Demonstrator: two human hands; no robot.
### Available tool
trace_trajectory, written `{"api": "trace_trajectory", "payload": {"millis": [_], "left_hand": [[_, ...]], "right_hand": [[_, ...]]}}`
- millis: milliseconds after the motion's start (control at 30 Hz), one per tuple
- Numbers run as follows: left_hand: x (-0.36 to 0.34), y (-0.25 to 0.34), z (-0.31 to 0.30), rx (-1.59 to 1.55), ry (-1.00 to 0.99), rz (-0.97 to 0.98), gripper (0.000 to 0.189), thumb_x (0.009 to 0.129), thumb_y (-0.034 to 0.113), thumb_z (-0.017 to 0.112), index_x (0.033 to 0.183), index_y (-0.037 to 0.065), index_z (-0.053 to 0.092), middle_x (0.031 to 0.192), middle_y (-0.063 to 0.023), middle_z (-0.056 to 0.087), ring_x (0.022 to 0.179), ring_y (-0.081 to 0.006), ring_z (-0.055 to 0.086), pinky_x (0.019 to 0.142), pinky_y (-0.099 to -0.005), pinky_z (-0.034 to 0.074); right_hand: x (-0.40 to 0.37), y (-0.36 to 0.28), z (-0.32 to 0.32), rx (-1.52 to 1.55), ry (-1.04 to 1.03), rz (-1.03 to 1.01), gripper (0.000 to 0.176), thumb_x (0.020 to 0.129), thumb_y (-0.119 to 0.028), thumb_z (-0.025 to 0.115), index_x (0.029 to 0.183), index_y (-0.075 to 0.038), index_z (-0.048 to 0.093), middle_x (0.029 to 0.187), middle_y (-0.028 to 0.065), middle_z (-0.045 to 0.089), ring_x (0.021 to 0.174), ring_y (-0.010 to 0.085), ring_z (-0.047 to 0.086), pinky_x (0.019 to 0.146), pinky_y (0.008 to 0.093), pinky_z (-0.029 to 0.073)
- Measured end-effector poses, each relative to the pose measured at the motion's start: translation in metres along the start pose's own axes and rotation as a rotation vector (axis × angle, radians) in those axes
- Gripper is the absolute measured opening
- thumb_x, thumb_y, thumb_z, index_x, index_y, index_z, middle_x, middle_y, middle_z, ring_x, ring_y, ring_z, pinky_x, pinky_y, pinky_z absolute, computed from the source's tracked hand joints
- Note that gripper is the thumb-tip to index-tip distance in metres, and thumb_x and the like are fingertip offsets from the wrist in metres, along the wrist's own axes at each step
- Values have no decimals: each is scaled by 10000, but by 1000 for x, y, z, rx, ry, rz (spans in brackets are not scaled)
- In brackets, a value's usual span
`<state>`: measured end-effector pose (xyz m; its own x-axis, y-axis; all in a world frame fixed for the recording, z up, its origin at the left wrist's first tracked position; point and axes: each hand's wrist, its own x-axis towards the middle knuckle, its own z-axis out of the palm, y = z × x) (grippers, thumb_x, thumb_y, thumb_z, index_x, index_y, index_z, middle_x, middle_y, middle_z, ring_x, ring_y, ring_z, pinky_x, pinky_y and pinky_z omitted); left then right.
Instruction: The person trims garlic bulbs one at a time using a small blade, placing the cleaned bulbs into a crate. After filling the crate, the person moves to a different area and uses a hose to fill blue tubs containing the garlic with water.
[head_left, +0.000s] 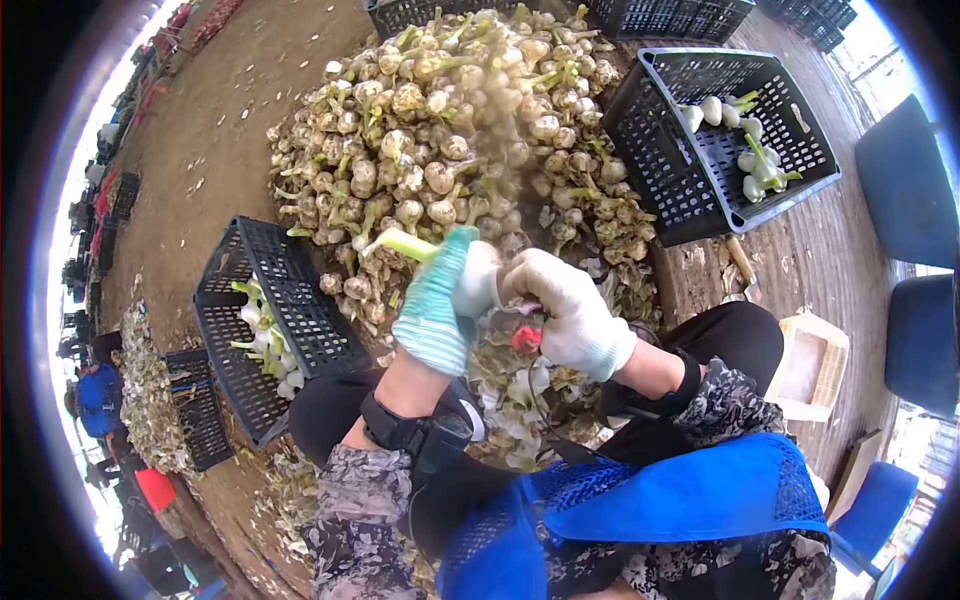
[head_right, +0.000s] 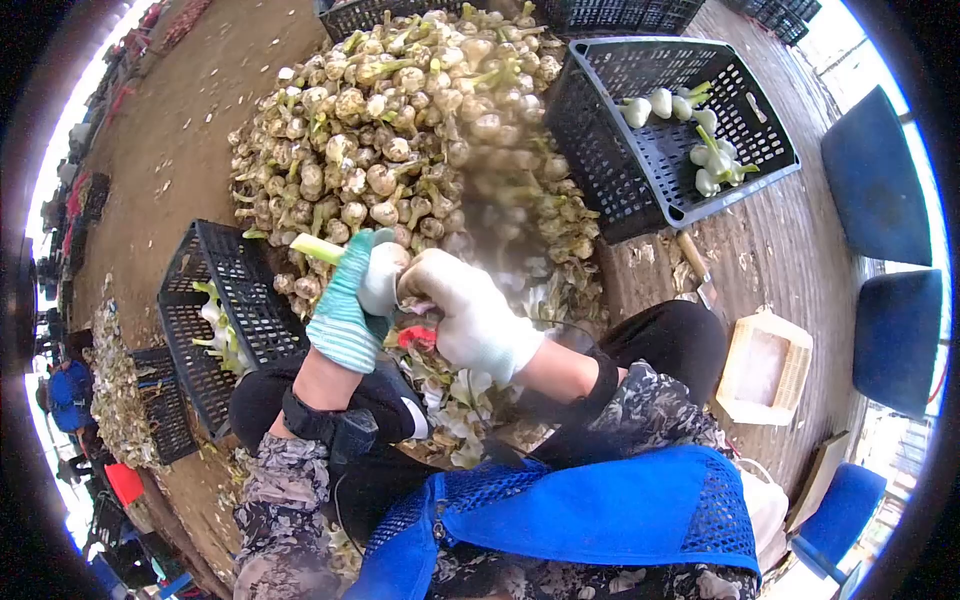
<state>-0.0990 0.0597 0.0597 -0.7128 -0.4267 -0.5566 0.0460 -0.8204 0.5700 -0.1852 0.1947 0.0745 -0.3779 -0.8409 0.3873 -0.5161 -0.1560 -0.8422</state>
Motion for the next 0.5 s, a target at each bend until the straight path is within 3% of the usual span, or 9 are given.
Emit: {"api": "trace_trajectory", "payload": {"millis": [100, 200, 233, 267, 300, 367, 433, 500], "left_hand": [[-10, 5, -1, -110, 0, 74, 230, 839, 184, 595, 1006, 28, 578, 887, -56, 595, 801, -137, 584, 693, -247, 496], [-14, 2, 10, 40, -108, 194, 275, 847, 161, 573, 1076, 8, 558, 939, -76, 597, 836, -140, 585, 725, -236, 489], [-11, -6, 10, 93, -115, 254, 265, 847, 153, 566, 1065, 3, 561, 956, -66, 593, 856, -128, 572, 738, -244, 483], [-13, -9, 10, 179, -84, 273, 259, 850, 157, 567, 1059, 5, 566, 949, -60, 593, 854, -124, 569, 747, -246, 475], [-17, -8, 13, 267, -55, 293, 253, 853, 161, 568, 1052, 6, 570, 943, -55, 593, 851, -119, 566, 756, -248, 467], [-23, -2, 18, 236, -34, 285, 243, 860, 169, 563, 1042, 8, 576, 942, -46, 593, 843, -116, 562, 757, -245, 456], [-23, 1, 17, 341, -36, 376, 239, 868, 181, 558, 1032, 9, 581, 940, -40, 594, 837, -114, 560, 754, -243, 448], [-21, -3, 12, 585, -62, 549, 242, 875, 197, 554, 1024, 9, 586, 937, -39, 596, 833, -115, 560, 748, -240, 444]], "right_hand": [[5, 57, -15, 856, 249, 583, 186, 747, -76, 652, 897, -31, 552, 878, 69, 587, 792, 169, 587, 714, 293, 493], [7, 12, -4, 640, 33, 445, 609, 756, -211, 672, 1217, 49, 370, 979, 115, 587, 837, 156, 586, 735, 267, 484], [4, 1, 1, 648, -27, 590, 679, 738, -229, 696, 1244, 50, 339, 981, 117, 578, 847, 154, 578, 735, 266, 476], [6, 6, 7, 431, 122, 507, 654, 710, -235, 715, 1192, 49, 377, 965, 124, 562, 852, 147, 562, 711, 250, 465], [9, 3, 1, 360, 98, 610, 579, 711, -220, 710, 1138, 33, 413, 941, 120, 559, 858, 154, 560, 716, 255, 467], [10, -2, 4, 424, 134, 597, 513, 731, -235, 686, 1108, 10, 438, 931, 107, 564, 863, 145, 554, 711, 268, 466], [19, 0, -5, 618, 60, 838, 410, 795, -142, 624, 1123, -21, 409, 980, 67, 509, 831, 133, 553, 709, 288, 490], [14, 19, -12, 427, -134, 541, 398, 806, -200, 621, 1091, -4, 424, 932, 68, 537, 799, 133, 565, 667, 282, 491]]}}
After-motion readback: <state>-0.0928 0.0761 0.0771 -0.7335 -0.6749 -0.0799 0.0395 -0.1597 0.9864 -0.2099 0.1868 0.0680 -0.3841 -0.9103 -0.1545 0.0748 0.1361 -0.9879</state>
